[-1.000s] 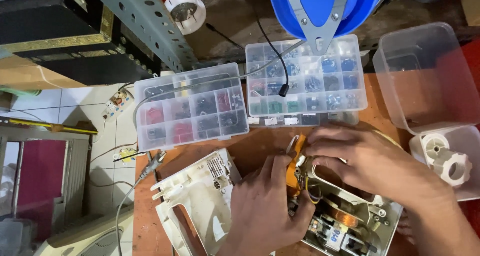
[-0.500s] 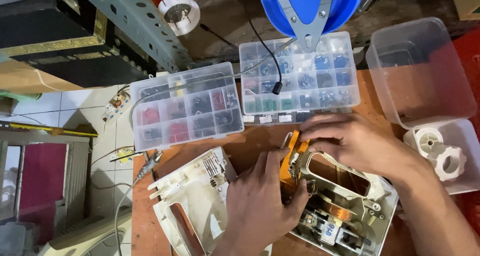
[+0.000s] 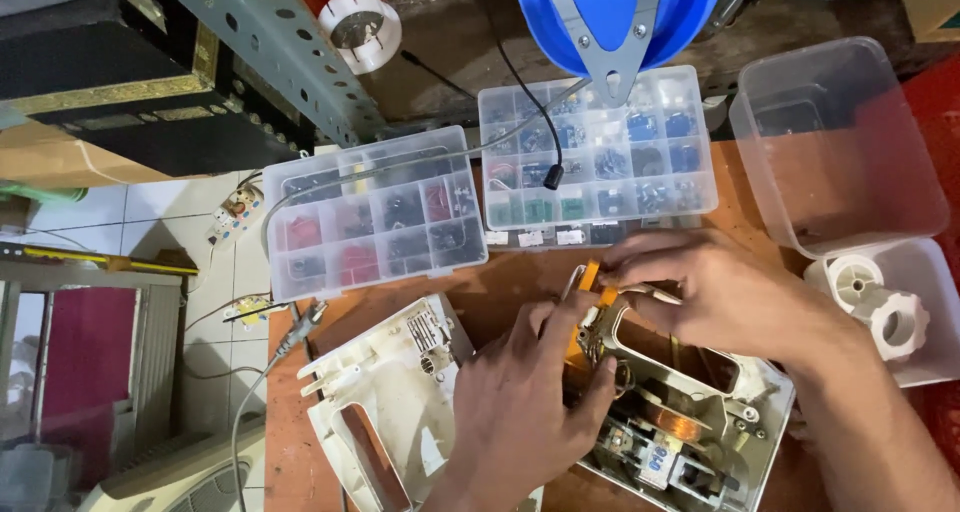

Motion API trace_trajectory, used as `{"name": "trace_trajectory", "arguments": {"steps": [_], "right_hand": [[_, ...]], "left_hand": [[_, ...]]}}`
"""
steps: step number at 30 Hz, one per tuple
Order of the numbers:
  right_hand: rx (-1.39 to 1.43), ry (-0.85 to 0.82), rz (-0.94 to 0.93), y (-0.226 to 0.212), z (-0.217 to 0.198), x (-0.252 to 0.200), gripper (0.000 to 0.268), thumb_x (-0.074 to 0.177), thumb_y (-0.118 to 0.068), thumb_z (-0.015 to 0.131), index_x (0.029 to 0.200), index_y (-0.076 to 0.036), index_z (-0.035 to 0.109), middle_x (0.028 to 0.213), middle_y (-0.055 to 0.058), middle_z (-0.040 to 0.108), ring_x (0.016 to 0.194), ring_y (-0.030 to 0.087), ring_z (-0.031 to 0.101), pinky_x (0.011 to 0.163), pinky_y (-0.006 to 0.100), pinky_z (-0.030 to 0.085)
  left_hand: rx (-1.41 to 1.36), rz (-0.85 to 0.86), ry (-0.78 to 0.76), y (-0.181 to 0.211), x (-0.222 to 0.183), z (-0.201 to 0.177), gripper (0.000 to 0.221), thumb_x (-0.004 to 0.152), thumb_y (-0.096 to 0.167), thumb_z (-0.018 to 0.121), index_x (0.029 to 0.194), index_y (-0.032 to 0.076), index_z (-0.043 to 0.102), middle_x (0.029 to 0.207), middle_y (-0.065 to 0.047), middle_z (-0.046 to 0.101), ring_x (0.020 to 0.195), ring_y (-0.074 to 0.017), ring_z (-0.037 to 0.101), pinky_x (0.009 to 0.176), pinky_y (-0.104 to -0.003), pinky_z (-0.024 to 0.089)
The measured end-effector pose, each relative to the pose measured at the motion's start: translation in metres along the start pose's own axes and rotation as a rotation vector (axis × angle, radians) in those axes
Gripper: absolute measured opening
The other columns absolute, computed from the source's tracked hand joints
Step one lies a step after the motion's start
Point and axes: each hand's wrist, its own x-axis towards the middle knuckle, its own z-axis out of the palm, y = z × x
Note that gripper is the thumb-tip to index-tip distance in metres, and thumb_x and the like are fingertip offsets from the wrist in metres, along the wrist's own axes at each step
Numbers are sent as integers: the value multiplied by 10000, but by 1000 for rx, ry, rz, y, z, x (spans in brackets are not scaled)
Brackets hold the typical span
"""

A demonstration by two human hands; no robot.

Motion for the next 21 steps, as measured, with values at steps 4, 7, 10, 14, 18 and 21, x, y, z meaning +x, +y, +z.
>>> {"name": "trace_trajectory", "arguments": {"steps": [4, 7, 10, 14, 18, 21], "right_hand": [[144, -13, 20, -1, -4, 4, 404, 824, -4, 712, 1162, -210, 796, 1212, 24, 810, 1064, 185, 800, 1003, 306, 645], [227, -100, 159, 0, -7, 3, 338, 896, -53, 661, 1177, -220, 743, 1123, 4, 841, 1031, 129, 827, 1021, 325, 659], [345, -56, 119, 5, -11, 8, 130, 900, -134, 709, 1003, -177, 775, 930, -14, 850, 799, 95, 805, 765, 268, 688], [356, -88, 577, -28, -18, 18, 276, 905, -67, 704, 1129, -191, 809, 1116, -17, 895, 1015, 107, 864, 1050, 277, 663], [310, 4, 679, -35, -16, 21, 200, 881, -147, 746, 1011, -224, 878, 1005, -65, 918, 931, 76, 828, 981, 286, 602], [250, -2, 646, -33, -18, 20, 179, 881, -198, 753, 977, -255, 893, 965, -98, 923, 839, 52, 821, 842, 249, 597]], "left_hand": [[12, 30, -12, -3, -2, 3, 328, 972, 408, 537, 1244, 271, 660, 1003, -86, 653, 507, -202, 649, 310, -338, 464], [-14, 53, 15, -3, -1, 2, 318, 975, 393, 544, 1251, 269, 642, 965, -49, 643, 465, -147, 602, 305, -289, 439], [-6, 5, -39, -4, -3, 4, 268, 953, 386, 581, 1180, 267, 660, 892, -56, 610, 492, -213, 623, 328, -368, 464], [1, 29, 2, -4, -2, 4, 280, 934, 385, 605, 1173, 252, 668, 940, -52, 629, 480, -238, 632, 347, -375, 479], [5, 39, 28, -5, -3, 5, 248, 931, 371, 618, 1132, 237, 675, 938, -47, 637, 473, -240, 629, 343, -373, 462], [5, 39, 26, -3, -3, 3, 239, 929, 366, 623, 1125, 240, 680, 958, -37, 634, 487, -229, 639, 343, -368, 468]]}}
